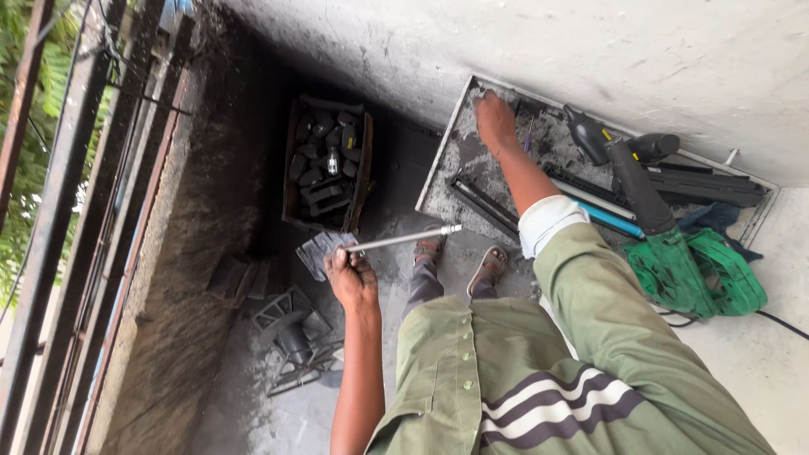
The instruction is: The person works on a printer fuser assembly at a workbench. They apply liquid from a bottle onto a roller while rotating it, reassemble the roller into the frame, blow dust off parts with a green air blower, and wipe a metal rod clean with a cloth.
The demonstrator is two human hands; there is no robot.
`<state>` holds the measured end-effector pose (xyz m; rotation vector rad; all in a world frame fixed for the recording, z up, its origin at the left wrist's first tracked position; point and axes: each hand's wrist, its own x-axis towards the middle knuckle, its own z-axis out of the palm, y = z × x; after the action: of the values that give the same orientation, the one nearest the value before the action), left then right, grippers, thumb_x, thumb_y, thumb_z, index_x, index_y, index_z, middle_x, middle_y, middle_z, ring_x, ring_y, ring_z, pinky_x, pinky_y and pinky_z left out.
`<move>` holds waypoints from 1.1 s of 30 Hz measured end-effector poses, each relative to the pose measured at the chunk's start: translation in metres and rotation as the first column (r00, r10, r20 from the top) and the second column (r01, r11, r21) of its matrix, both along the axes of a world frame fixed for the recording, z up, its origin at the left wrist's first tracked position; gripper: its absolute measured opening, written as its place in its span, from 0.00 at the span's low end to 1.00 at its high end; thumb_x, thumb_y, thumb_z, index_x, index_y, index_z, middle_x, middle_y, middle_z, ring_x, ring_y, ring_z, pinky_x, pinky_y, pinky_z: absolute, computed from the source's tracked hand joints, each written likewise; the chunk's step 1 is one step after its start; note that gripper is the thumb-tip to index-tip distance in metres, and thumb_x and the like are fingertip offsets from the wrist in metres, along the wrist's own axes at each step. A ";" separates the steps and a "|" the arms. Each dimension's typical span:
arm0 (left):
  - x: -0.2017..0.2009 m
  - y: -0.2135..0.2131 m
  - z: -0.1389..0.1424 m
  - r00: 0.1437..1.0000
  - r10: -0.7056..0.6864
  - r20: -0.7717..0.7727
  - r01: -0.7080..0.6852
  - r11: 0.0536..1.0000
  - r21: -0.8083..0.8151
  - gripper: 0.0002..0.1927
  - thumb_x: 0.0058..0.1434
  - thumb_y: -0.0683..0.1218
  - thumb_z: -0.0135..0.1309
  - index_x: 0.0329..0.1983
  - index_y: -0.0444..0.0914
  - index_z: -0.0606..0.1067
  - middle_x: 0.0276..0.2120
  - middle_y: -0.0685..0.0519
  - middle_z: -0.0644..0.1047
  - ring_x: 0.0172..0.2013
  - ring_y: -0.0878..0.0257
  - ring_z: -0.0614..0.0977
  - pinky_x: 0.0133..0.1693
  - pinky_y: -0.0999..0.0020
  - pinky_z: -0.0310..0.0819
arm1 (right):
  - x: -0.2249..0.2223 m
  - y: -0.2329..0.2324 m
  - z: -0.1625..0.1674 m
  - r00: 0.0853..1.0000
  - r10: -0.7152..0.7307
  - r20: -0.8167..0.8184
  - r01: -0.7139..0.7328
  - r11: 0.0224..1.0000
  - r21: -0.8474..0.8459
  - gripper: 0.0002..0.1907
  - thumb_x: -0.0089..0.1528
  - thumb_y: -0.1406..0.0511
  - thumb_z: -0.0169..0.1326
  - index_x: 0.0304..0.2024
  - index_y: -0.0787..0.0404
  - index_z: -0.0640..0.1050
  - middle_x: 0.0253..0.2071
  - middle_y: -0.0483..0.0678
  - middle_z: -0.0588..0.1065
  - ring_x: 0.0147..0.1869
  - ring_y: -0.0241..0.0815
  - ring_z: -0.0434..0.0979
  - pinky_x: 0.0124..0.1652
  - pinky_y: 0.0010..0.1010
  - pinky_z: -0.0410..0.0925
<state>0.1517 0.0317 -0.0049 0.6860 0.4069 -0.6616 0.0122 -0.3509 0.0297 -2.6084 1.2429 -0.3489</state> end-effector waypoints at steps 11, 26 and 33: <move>-0.010 -0.050 0.032 0.998 -0.029 0.055 0.024 0.996 0.086 0.06 0.62 0.33 0.53 0.37 0.36 0.70 0.32 0.46 0.79 0.27 0.65 0.77 0.29 0.78 0.75 | -0.126 0.067 0.050 0.735 -0.426 0.527 0.040 0.804 0.593 0.11 0.64 0.68 0.64 0.48 0.63 0.82 0.38 0.50 0.82 0.36 0.36 0.82 0.36 0.28 0.74; -0.090 -0.081 0.071 0.945 -0.224 0.237 0.219 0.975 0.045 0.08 0.64 0.32 0.52 0.36 0.36 0.67 0.31 0.46 0.78 0.27 0.65 0.75 0.30 0.76 0.74 | -0.251 0.208 0.130 0.565 -0.366 0.739 -0.049 0.879 0.473 0.11 0.64 0.76 0.62 0.49 0.68 0.81 0.50 0.50 0.79 0.51 0.35 0.81 0.49 0.23 0.76; -0.102 -0.077 0.083 0.941 -0.234 0.245 0.232 0.972 0.037 0.09 0.62 0.31 0.53 0.36 0.36 0.67 0.31 0.47 0.78 0.27 0.65 0.76 0.30 0.76 0.74 | -0.268 0.215 0.138 0.573 -0.330 0.750 -0.001 0.915 0.404 0.11 0.64 0.75 0.62 0.49 0.67 0.81 0.50 0.51 0.79 0.52 0.36 0.82 0.48 0.23 0.78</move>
<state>0.0495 -0.0455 0.0784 0.8216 0.0964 -0.7873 -0.2555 -0.1359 0.1673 -1.6301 1.0475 -1.0885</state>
